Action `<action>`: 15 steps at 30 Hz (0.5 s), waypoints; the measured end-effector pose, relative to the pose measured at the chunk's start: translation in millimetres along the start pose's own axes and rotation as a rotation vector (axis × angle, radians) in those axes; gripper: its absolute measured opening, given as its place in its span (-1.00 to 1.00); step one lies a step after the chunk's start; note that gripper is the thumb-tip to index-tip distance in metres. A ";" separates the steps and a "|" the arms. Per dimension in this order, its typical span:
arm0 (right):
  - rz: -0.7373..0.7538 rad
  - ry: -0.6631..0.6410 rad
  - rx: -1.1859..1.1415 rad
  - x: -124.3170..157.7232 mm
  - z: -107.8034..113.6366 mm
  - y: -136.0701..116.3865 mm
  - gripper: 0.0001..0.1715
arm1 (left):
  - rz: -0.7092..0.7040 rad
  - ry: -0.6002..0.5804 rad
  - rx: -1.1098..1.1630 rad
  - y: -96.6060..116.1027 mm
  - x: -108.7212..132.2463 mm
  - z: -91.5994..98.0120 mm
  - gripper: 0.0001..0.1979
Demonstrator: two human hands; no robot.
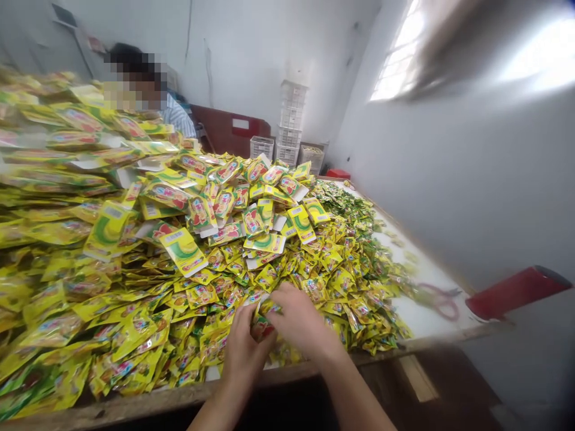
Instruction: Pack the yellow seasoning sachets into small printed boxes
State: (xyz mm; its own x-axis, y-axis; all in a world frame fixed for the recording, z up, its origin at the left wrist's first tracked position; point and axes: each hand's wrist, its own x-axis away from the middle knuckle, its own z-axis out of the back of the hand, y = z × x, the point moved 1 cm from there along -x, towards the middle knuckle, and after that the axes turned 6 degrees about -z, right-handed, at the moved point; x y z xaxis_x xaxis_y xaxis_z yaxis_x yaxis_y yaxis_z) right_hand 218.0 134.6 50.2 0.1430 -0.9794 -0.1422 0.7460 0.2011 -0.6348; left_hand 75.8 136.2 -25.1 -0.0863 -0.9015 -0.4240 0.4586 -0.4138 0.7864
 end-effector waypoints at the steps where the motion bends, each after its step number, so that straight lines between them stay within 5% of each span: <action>1: 0.056 -0.075 0.019 0.1 4.2 -3.0 -0.90 | 0.033 -0.053 0.065 -0.8 1.0 4.8 -0.61; 3: 0.158 -0.160 0.008 1.3 9.1 -7.8 -0.83 | 0.113 -0.176 0.242 -3.2 2.7 15.8 -0.64; 6: 0.157 -0.093 -0.081 2.9 4.7 -9.0 -0.70 | 0.202 -0.301 0.477 -7.3 4.8 32.1 -0.69; 11: 0.218 -0.026 -0.067 4.6 -18.8 -4.2 -0.95 | 0.223 -0.295 0.526 -10.5 8.6 44.8 -0.61; 15: 0.279 -0.108 -0.079 12.9 -25.9 -2.8 -0.85 | 0.206 -0.304 0.488 -7.9 10.3 44.6 -0.67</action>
State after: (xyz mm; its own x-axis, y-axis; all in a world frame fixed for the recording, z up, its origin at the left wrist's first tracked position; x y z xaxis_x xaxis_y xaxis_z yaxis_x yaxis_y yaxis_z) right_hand 200.9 121.7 30.4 0.4069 -0.8814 -0.2401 0.6159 0.4588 -0.6405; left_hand 31.8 124.5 -15.6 -0.3207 -0.9352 -0.1506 0.0407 -0.1724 0.9842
